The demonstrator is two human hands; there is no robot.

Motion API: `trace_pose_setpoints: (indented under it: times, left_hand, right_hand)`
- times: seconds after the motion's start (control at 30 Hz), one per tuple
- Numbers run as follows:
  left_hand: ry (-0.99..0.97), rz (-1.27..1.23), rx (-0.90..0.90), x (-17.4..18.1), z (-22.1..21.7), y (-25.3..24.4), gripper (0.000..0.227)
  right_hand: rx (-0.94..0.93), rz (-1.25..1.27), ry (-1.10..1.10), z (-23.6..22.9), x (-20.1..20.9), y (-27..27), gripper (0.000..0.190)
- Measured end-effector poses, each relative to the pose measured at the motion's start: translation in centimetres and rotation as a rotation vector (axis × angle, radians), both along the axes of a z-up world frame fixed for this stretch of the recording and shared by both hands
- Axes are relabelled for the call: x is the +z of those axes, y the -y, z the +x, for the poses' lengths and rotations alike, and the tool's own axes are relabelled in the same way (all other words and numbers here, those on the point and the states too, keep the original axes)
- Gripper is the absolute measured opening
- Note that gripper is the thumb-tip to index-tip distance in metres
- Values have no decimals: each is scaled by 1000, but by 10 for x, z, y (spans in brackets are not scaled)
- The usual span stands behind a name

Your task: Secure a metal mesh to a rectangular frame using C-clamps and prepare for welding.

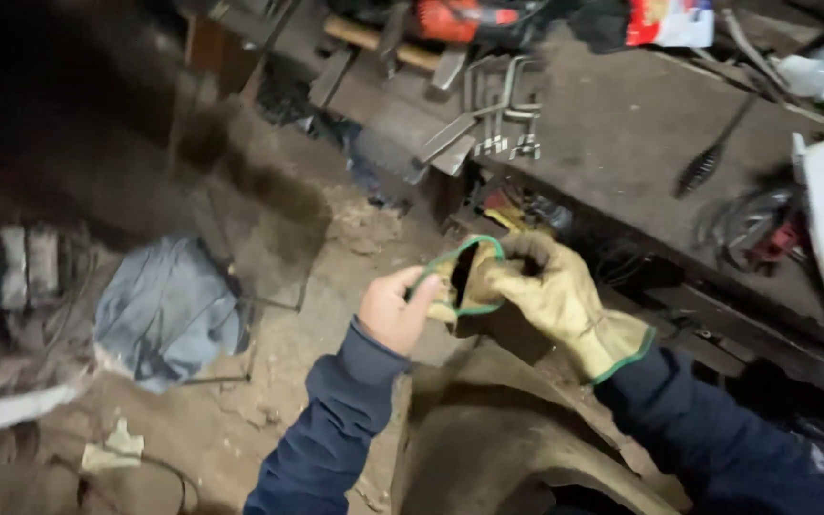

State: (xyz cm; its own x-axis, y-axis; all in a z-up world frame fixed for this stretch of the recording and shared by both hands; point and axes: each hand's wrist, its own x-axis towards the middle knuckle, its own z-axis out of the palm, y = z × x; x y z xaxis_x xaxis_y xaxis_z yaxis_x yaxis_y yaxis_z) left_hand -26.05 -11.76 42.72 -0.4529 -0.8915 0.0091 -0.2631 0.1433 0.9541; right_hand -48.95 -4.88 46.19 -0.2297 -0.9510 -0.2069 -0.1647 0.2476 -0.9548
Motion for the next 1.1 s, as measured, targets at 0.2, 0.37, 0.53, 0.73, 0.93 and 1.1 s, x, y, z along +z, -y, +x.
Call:
trace_pose_setpoints:
  times: [0.2, 0.37, 0.53, 0.73, 0.93, 1.1]
  left_hand:
    - [222, -80, 136, -2, 46, 4, 22]
    - [546, -266, -91, -18, 97, 15, 16]
    - [578, -448, 49, 38, 156, 5, 32]
    - [522, -545, 59, 19, 219, -43, 27]
    - [414, -255, 84, -32, 267, -83, 40]
    - [682, -415, 56, -222, 314, -135, 40]
  right_hand:
    - [408, 123, -689, 52, 93, 34, 67]
    - [397, 545, 300, 95, 92, 75, 58]
    - [171, 1491, 1964, 101, -77, 151, 50]
    - [1269, 599, 298, 199, 2, 116, 36]
    - [1246, -424, -168, 270, -9, 43, 29]
    - [1169, -437, -341, 275, -109, 4, 18]
